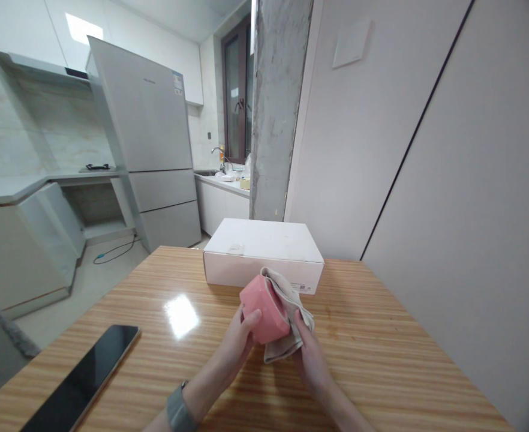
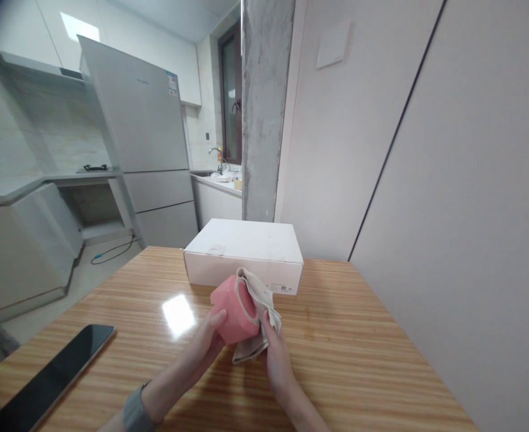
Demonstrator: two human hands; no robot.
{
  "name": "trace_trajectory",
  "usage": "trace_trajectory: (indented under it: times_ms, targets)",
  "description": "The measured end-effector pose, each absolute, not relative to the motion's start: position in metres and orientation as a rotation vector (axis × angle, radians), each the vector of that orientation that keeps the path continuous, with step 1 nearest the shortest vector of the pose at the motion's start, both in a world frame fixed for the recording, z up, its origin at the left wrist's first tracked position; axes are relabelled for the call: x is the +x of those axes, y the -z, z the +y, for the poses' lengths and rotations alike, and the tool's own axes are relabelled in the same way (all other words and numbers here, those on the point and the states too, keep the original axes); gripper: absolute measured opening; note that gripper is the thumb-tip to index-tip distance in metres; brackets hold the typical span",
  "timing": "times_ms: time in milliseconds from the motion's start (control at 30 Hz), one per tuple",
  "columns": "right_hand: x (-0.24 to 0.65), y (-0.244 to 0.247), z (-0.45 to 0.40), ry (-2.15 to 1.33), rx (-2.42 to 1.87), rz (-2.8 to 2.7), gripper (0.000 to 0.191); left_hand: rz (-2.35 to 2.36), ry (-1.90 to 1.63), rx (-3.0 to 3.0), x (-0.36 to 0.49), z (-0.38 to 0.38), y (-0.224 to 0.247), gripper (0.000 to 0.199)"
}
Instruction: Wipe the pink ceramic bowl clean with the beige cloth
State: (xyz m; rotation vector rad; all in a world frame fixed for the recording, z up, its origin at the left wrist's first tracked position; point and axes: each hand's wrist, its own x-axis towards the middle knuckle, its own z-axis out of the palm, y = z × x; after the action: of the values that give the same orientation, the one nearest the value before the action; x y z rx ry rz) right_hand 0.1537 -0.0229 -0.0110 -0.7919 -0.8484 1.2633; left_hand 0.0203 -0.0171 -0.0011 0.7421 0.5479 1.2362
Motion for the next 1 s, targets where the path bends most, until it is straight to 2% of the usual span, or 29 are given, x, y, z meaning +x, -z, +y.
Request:
trace_trajectory:
  times_ms: [133, 300, 500, 633, 800, 867, 1000]
  targets:
    - [0.149, 0.0, -0.028, -1.431, -0.754, -0.755, 0.046, 0.549, -1.239, 0.749, 0.02, -0.017, -0.002, 0.078]
    - [0.154, -0.007, -0.028, -1.504, -0.722, -0.742, 0.044, 0.559, -1.081, 0.766, 0.018, -0.023, -0.006, 0.062]
    - [0.153, -0.005, -0.028, -1.581, -0.671, -0.665, 0.042, 0.617, -1.216, 0.772, 0.017, -0.021, -0.007, 0.057]
    - [0.152, -0.006, -0.03, -1.628, -0.691, -0.538, 0.045, 0.74, -1.325, 0.81, 0.019, -0.016, -0.001, 0.068]
    - [0.154, -0.006, -0.03, -1.609, -0.718, -0.492, 0.046, 0.783, -1.412, 0.91, 0.022, -0.012, 0.007, 0.095]
    - [0.156, -0.005, -0.029, -1.591, -0.739, -0.505, 0.046, 0.724, -1.304, 0.865, 0.021, -0.012, 0.006, 0.088]
    - [0.159, -0.002, -0.028, -1.538, -0.778, -0.571, 0.051, 0.629, -1.117, 0.7, 0.016, -0.017, -0.006, 0.059]
